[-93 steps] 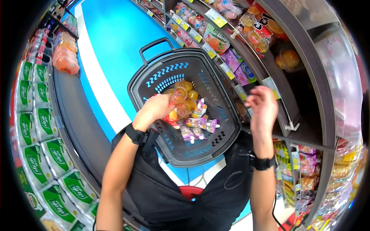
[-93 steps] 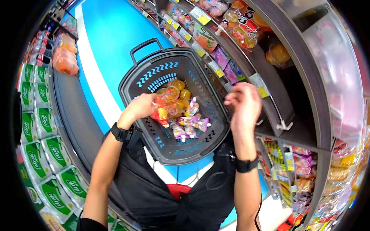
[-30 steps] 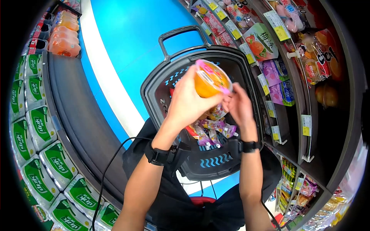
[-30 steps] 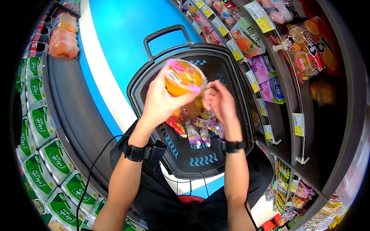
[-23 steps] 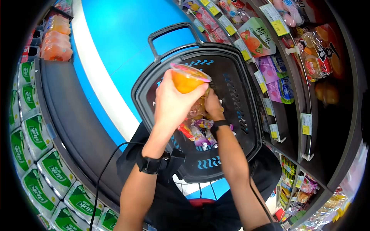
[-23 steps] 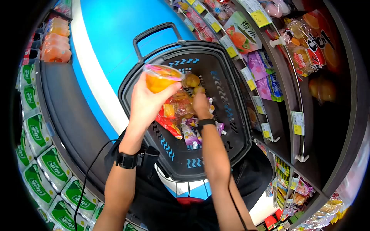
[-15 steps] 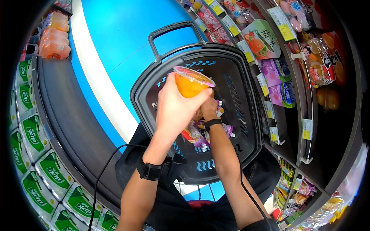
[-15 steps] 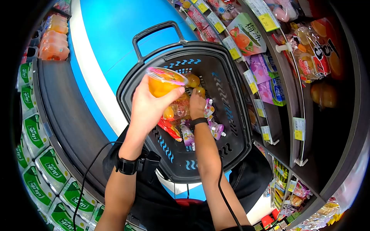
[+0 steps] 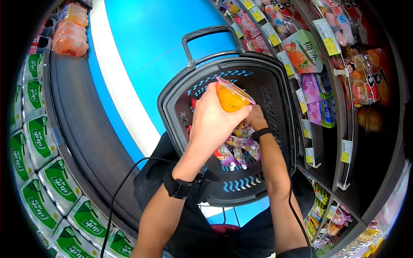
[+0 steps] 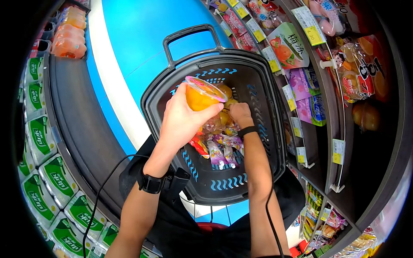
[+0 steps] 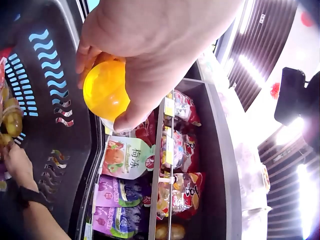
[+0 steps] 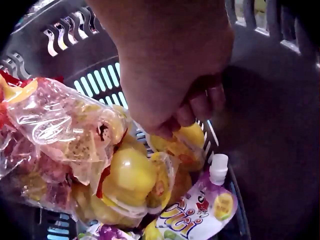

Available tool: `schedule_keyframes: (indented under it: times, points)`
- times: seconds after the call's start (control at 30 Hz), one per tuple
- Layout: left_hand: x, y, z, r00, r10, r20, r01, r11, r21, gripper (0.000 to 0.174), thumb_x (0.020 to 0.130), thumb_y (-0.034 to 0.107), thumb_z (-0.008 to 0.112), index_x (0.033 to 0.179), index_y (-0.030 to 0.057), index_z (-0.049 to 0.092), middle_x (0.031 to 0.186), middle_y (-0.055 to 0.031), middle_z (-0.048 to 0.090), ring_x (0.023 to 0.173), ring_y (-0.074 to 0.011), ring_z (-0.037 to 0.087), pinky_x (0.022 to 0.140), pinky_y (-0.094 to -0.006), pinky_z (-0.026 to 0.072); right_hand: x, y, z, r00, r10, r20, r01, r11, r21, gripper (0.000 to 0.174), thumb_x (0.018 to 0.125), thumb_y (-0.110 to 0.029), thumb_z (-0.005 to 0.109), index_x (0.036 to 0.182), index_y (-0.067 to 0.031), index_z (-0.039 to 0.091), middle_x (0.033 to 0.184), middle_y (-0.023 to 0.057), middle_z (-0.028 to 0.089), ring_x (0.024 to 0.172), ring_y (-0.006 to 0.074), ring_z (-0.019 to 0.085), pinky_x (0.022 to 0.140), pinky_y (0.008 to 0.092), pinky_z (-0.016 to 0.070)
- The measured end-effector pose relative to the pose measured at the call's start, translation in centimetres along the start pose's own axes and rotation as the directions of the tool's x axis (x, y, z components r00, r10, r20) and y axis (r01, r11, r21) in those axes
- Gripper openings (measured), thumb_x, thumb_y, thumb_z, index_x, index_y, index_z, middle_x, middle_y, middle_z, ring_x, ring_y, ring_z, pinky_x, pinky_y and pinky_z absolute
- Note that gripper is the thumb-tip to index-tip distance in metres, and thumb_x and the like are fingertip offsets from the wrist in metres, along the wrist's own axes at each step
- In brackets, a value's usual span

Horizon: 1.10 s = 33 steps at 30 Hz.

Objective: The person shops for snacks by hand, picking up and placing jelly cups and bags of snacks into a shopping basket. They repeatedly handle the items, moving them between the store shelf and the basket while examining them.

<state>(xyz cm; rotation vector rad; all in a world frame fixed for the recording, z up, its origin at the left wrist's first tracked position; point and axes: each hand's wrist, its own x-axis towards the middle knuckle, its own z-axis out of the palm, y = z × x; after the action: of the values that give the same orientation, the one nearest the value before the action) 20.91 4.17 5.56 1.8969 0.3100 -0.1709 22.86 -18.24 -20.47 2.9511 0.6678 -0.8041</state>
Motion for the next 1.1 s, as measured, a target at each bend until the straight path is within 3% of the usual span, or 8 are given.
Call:
schedule_keyframes:
  times: [0.23, 0.43, 0.53, 0.67, 0.8, 0.87, 0.97, 1.1]
  points:
    - [0.4, -0.6, 0.5, 0.999, 0.013, 0.031, -0.016, 0.995, 0.102, 0.063, 0.066, 0.037, 0.081, 0.106, -0.0035, 0.055, 0.096, -0.0196, 0.068, 0.092, -0.0307, 0.067, 0.082, -0.0378, 0.0514, -6.7, -0.8, -9.2, 0.973, 0.126, -0.191, -0.044, 0.923, 0.382, 0.03, 0.086, -0.03, 0.056, 0.08, -0.0016, 0.061, 0.073, 0.0248, 0.063, 0.074, 0.0443, 0.061, 0.068, 0.0529, 0.0482]
    - [-0.4, -1.9, 0.2, 0.912, -0.13, 0.39, 0.007, 0.953, 0.301, 0.074, 0.059, 0.04, 0.084, 0.109, -0.0046, 0.053, 0.1, -0.0212, 0.065, 0.094, -0.0292, 0.066, 0.084, -0.0363, 0.0501, -17.8, -4.1, -17.7, 0.905, 0.398, -0.149, 0.028, 0.294, 0.955, 0.026, 0.094, -0.016, 0.049, 0.072, -0.0015, 0.05, 0.051, -0.001, 0.049, 0.048, 0.0063, 0.049, 0.044, 0.0255, 0.0366]
    - [-1.4, -1.3, 1.0, 0.821, -0.031, 0.57, -0.103, 0.974, 0.201, 0.078, 0.057, 0.043, 0.086, 0.11, -0.0041, 0.053, 0.104, -0.0203, 0.062, 0.099, -0.0272, 0.063, 0.088, -0.0345, 0.0479, -21.9, -5.2, -19.2, 0.884, 0.419, -0.208, 0.071, 0.319, 0.945, 0.02, 0.093, -0.011, 0.049, 0.076, -0.0018, 0.05, 0.055, 0.0011, 0.057, 0.05, 0.0065, 0.053, 0.047, 0.0236, 0.0419]
    - [-3.2, -1.7, 3.7, 0.728, 0.051, 0.683, -0.157, 0.983, 0.095, 0.072, 0.061, 0.037, 0.088, 0.108, -0.0016, 0.049, 0.107, -0.0143, 0.056, 0.1, -0.0197, 0.056, 0.088, -0.0302, 0.0449, -24.6, -6.2, -18.5, 0.833, 0.369, -0.411, 0.09, 0.643, 0.76, 0.015, 0.085, -0.007, 0.056, 0.074, -0.0029, 0.047, 0.054, 0.0111, 0.055, 0.046, 0.0208, 0.058, 0.046, 0.0319, 0.0453]
    - [-4.9, -2.8, 6.3, 0.608, 0.033, 0.793, 0.142, 0.978, -0.15, 0.073, 0.067, 0.017, 0.086, 0.121, 0.0024, 0.039, 0.118, -0.0122, 0.051, 0.107, -0.0175, 0.051, 0.09, -0.0275, 0.0435, -25.3, -7.1, -19.2, 0.8, 0.146, -0.582, 0.092, 0.929, 0.359, 0.018, 0.079, -0.012, 0.064, 0.074, -0.005, 0.049, 0.056, 0.0142, 0.055, 0.05, 0.0324, 0.059, 0.046, 0.0411, 0.0462]
    - [-6.1, -2.7, 7.2, 0.634, 0.218, 0.742, 0.296, 0.818, -0.493, 0.072, 0.075, 0.017, 0.08, 0.131, 0.0089, 0.036, 0.124, -0.0134, 0.048, 0.114, -0.0191, 0.049, 0.096, -0.03, 0.0412, -25.9, -6.9, -19.8, 0.813, 0.152, -0.563, 0.07, 0.933, 0.352, 0.017, 0.079, -0.014, 0.064, 0.075, -0.0055, 0.05, 0.056, 0.0137, 0.056, 0.05, 0.0319, 0.059, 0.046, 0.0417, 0.0466]
    - [-5.9, -2.2, 7.6, 0.626, 0.173, 0.761, 0.474, 0.69, -0.547, 0.062, 0.083, 0.019, 0.072, 0.135, 0.0137, 0.039, 0.128, -0.0116, 0.046, 0.121, -0.0194, 0.046, 0.101, -0.0322, 0.0379, -26.3, -6.3, -20.2, 0.835, 0.146, -0.53, 0.067, 0.93, 0.362, 0.016, 0.079, -0.015, 0.064, 0.076, -0.0054, 0.051, 0.056, 0.0136, 0.057, 0.051, 0.0319, 0.06, 0.047, 0.0421, 0.0471]
    - [-5.6, -1.2, 8.1, 0.621, 0.096, 0.778, 0.4, 0.815, -0.42, 0.046, 0.087, 0.025, 0.067, 0.127, 0.0103, 0.051, 0.126, -0.0055, 0.05, 0.121, -0.0183, 0.046, 0.102, -0.0327, 0.0366, -26.3, -6.0, -20.0, 0.888, 0.091, -0.45, 0.106, 0.913, 0.395, 0.015, 0.076, -0.014, 0.064, 0.075, -0.0058, 0.052, 0.057, 0.013, 0.058, 0.053, 0.0316, 0.061, 0.049, 0.0414, 0.0481]
